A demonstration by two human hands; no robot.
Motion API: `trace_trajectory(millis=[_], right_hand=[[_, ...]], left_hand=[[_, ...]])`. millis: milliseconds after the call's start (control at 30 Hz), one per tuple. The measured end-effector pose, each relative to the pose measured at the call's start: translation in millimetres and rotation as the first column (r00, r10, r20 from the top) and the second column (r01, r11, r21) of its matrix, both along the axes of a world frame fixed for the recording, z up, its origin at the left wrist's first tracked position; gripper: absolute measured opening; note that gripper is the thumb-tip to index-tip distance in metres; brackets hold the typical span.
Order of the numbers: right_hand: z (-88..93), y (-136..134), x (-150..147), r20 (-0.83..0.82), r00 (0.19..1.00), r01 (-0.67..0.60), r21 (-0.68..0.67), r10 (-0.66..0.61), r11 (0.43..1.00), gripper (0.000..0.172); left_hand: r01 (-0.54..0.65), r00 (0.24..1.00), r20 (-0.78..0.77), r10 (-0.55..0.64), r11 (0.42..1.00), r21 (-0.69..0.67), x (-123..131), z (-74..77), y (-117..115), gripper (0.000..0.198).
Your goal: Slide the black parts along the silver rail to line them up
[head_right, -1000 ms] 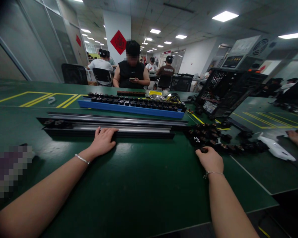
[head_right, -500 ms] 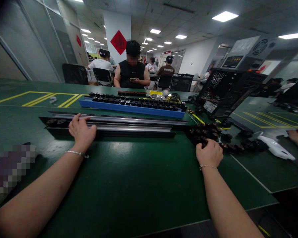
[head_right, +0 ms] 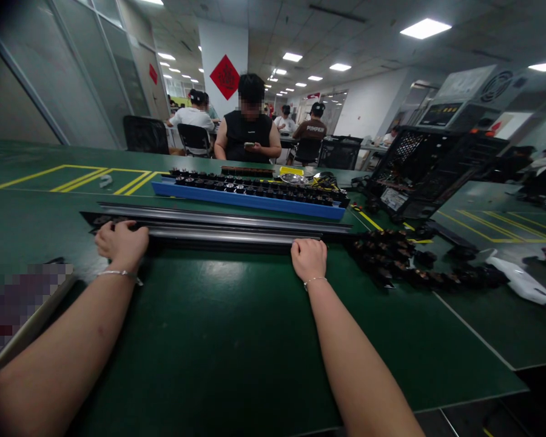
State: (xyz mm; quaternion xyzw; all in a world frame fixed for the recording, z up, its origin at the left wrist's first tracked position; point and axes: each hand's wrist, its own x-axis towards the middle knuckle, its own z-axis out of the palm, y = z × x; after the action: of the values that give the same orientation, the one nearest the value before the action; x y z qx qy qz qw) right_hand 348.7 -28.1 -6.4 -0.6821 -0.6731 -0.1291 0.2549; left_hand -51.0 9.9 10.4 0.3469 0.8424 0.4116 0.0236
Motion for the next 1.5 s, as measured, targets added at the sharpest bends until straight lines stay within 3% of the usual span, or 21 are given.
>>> trace_trajectory(millis=[133, 400, 567, 700, 900, 1100, 1500], right_hand=[[2.6, 3, -4, 0.03, 0.999, 0.042, -0.101, -0.039, 0.994, 0.042], [-2.3, 10, -22, -0.032, 0.971, 0.236, 0.009, -0.236, 0.972, 0.044], [2.3, 8, -18, 0.013, 0.98, 0.201, -0.074, -0.201, 0.977, 0.046], [2.2, 9, -14, 0.013, 0.983, 0.186, -0.052, -0.185, 0.981, 0.045], [2.1, 11, -15, -0.09, 0.996, 0.02, -0.049, -0.024, 0.999, 0.039], [1.8, 8, -15, -0.102, 0.994, -0.054, -0.072, 0.047, 0.996, 0.04], [1.4, 9, -15, -0.064, 0.997, -0.036, -0.112, 0.029, 0.993, 0.043]], left_hand=[[0.032, 0.999, 0.019, -0.033, 0.998, 0.047, 2, -1.9, 0, 0.041], [0.049, 0.999, 0.009, -0.05, 0.995, 0.082, 6, -2.8, -1, 0.039], [0.02, 1.0, -0.007, -0.02, 0.998, 0.065, 10, -1.9, -1, 0.04], [0.019, 1.0, -0.023, -0.018, 0.998, 0.065, 12, -4.1, 0, 0.039], [0.005, 0.998, -0.058, -0.002, 0.999, 0.051, 15, -8.8, 2, 0.045], [0.039, 0.997, -0.067, -0.037, 0.999, 0.019, 15, -8.5, 1, 0.046], [0.048, 0.996, -0.079, -0.044, 0.998, 0.039, 14, -11.1, 0, 0.04]])
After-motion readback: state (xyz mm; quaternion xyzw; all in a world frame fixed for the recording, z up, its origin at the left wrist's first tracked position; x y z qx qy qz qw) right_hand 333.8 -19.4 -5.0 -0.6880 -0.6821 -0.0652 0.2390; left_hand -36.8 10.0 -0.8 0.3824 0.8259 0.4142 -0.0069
